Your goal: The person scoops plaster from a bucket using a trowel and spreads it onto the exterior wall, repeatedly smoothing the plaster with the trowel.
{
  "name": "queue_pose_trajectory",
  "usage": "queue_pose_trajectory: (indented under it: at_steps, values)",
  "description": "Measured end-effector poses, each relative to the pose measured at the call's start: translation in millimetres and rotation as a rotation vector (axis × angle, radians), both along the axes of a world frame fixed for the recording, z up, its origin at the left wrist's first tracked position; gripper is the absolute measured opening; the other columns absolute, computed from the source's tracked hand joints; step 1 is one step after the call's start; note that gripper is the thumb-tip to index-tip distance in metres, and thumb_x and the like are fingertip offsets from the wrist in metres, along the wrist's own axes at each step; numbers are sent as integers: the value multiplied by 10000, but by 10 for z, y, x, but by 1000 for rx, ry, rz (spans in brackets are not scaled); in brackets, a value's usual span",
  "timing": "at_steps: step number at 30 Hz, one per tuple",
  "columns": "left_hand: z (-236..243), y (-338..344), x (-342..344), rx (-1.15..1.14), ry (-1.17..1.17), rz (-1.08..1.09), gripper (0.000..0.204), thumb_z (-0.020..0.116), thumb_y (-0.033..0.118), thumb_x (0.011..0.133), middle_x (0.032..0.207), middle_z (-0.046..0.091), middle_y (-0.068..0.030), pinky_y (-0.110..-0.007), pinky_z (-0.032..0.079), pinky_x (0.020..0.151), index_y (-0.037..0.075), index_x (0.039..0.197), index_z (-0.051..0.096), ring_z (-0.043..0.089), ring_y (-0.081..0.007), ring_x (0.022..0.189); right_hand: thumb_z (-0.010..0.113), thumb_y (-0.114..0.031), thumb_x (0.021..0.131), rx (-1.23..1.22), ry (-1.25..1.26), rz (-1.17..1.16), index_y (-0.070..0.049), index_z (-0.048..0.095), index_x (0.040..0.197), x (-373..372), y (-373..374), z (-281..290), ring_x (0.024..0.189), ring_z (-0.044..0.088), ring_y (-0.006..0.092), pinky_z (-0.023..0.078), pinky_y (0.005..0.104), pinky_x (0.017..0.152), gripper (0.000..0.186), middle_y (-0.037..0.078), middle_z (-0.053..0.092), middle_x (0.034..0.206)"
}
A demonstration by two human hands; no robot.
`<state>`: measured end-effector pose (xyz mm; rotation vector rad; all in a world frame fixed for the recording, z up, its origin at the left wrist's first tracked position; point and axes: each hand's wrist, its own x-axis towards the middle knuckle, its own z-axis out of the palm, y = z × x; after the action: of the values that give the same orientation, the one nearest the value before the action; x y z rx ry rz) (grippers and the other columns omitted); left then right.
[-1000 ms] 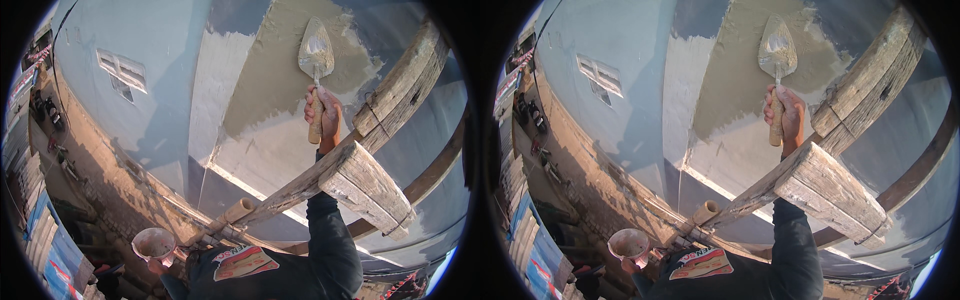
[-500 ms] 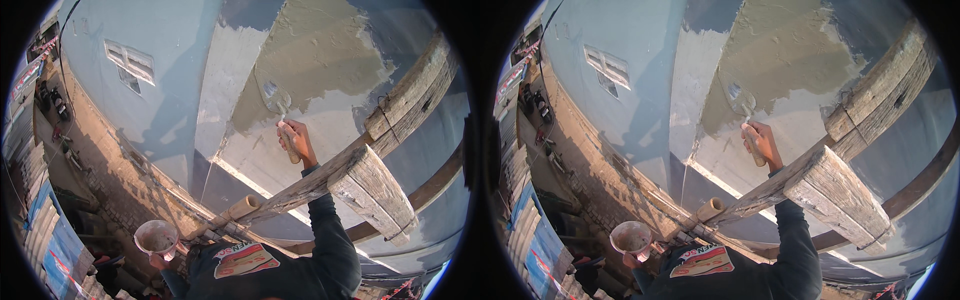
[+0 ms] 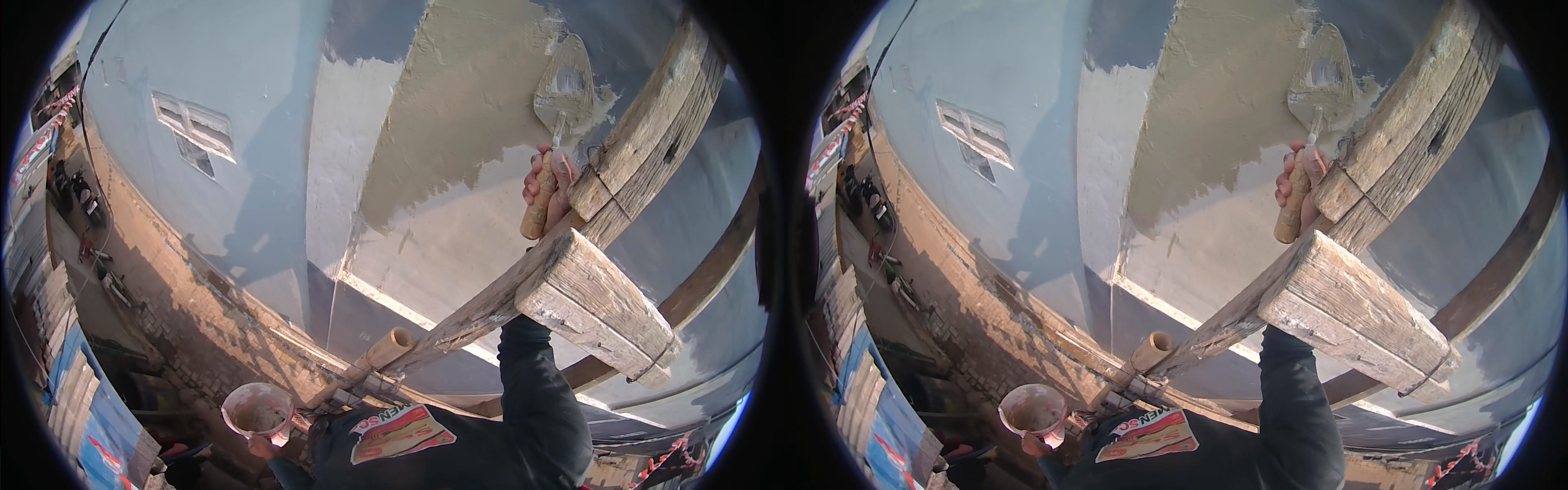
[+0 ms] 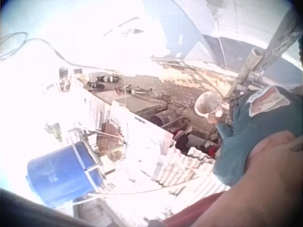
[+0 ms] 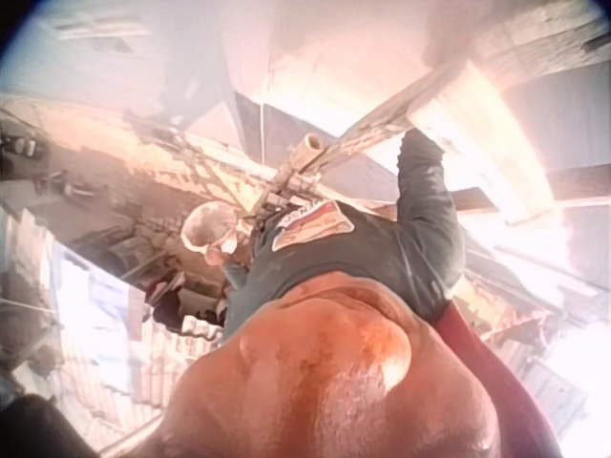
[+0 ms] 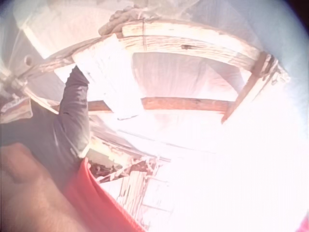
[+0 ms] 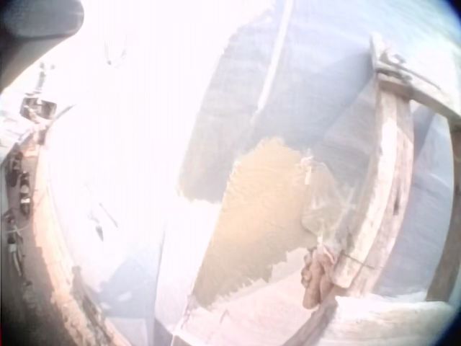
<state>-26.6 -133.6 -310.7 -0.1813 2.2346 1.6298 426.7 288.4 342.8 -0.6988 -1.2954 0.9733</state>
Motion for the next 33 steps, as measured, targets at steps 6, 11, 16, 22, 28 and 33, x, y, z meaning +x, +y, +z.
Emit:
queue_pose_trajectory:
  at_steps: [6, 11, 16, 22, 28, 33]
  values:
    - [127, 113, 9, -45, -45, -38, 272, 522, 147, 917, 850, 666, -138, -381, 518, 565, -101, 906, 633, 633, -225, 687, 510, -262, 1011, -10, -34, 147, 45, 532, 1166, -524, 309, 188, 568, 518, 125, 455, 251, 462, 344, 76, 560, 846]
    - [556, 263, 175, 149, -206, 118, 226, 517, 100, 911, 904, 661, -140, -386, 515, 588, -99, 913, 626, 637, -222, 737, 537, -243, 998, -88, -177, 152, 39, 586, 1093, -700, 520, -152, 545, 542, 119, 451, 240, 440, 302, 64, 577, 794]
    - [278, 89, 113, 127, -122, 42, 224, 528, 100, 919, 945, 661, -136, -385, 504, 617, -100, 951, 625, 630, -217, 752, 538, -238, 996, -185, -207, 178, 35, 596, 1080, -850, 526, -631, 531, 543, 117, 450, 244, 432, 292, 60, 581, 781]
    - [403, 162, 114, 109, -199, 126, 251, 555, 156, 940, 801, 651, -112, -359, 475, 569, -67, 852, 631, 614, -188, 676, 545, -237, 992, -331, -232, 154, 34, 598, 1082, -829, 410, -1352, 532, 544, 125, 449, 249, 442, 290, 71, 586, 790]
    - [379, 69, 107, 98, -182, 114, 242, 563, 152, 936, 730, 633, -88, -354, 457, 524, -43, 803, 617, 600, -175, 624, 561, -241, 987, -419, -287, 161, 23, 610, 1078, -709, 324, -2041, 532, 552, 123, 449, 249, 440, 283, 63, 587, 779]
    - [418, 46, 99, 58, -93, 51, 237, 555, 143, 933, 733, 629, -87, -353, 464, 527, -48, 807, 617, 598, -182, 626, 571, -227, 978, -484, -480, 125, 32, 627, 991, -598, 220, -2446, 511, 544, 117, 435, 257, 427, 265, 61, 584, 754]
